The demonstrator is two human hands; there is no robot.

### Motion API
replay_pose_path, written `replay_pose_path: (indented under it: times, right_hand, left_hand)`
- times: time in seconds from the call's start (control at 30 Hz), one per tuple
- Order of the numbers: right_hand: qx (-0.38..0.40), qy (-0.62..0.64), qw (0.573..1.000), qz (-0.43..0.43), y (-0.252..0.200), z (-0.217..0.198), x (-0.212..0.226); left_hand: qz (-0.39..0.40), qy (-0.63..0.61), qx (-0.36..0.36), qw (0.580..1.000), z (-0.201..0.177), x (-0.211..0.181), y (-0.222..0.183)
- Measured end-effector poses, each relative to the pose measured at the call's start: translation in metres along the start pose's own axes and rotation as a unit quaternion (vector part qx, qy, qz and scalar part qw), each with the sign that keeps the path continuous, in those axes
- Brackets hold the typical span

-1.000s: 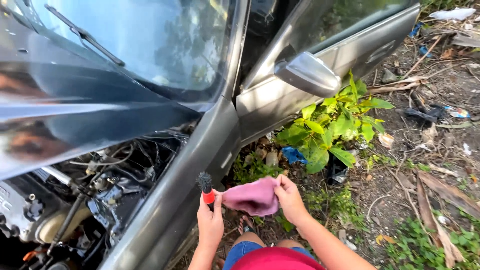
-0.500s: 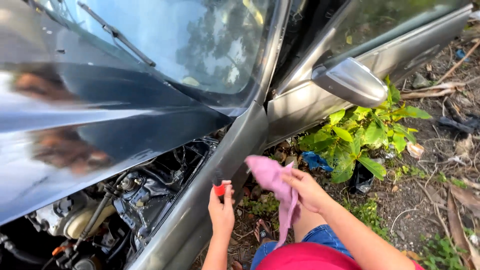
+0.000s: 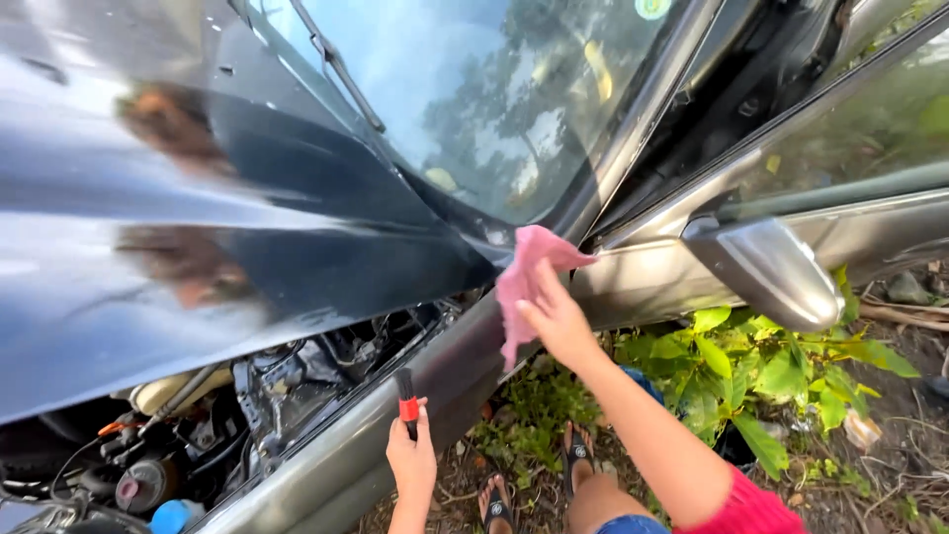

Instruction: Cleaning the car's windshield and hood using a cloth and a detailing brush

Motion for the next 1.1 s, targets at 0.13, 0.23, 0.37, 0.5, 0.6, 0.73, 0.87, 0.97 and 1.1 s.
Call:
replay_pose_path:
  times: [0.13,0.23,0.37,0.5,0.6,0.73,0.87,0.97,1.1]
  right_hand:
    - [0.035,-0.336,0.939,-0.056,0.079,-0.004,-0.098]
    - [0.111,-0.516,0.849,-0.029,0.095,0.001,-0.129]
    - [-0.037,-0.643,0.725,-0.246,0.12,-0.006,-0.176]
    - [-0.187,-0.66,0.649,-0.33,0.143,-0.019,-0.175]
    - [0.019,-0.671,0.741,-0.003,0.148,-0.043,-0.094]
    - [-0.014,-0.688,0.725,-0.006,0.202,-0.09,-0.092]
    - [-0.218,-0.673,0.681,-0.189,0.248,-0.137,-0.054]
    - [-0.215,-0.642,0.724,-0.133,0.275,-0.163,-0.036]
    - [-0.279,-0.633,0.703,-0.165,0.275,-0.162,-0.036]
  left_hand:
    - [0.074,0.077,0.031,0.994,0.025,-0.014,0.001]
    - [0.233,0.163,-0.022,0.958,0.043,-0.018,0.008]
    - [0.284,0.247,-0.096,0.921,0.058,-0.029,0.025]
    - [0.212,0.266,-0.178,0.923,0.079,-0.016,0.055]
    - [0.235,0.198,-0.356,0.882,0.099,-0.009,0.07]
    - [0.21,0.164,-0.474,0.839,0.114,-0.026,0.086]
    - [0.088,0.141,-0.578,0.799,0.125,-0.034,0.101]
    - [-0.006,0.132,-0.626,0.769,0.127,-0.044,0.11]
    - [-0.146,0.142,-0.649,0.733,0.124,-0.056,0.124]
Point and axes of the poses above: each hand's wrist, its own y-axis towards the middle knuckle, its own z-axis out of the palm, x = y × z, the point moved 4 cm from there along y, towards the middle knuckle, and after that the axes turned 2 degrees about y, right-handed, at the moved point
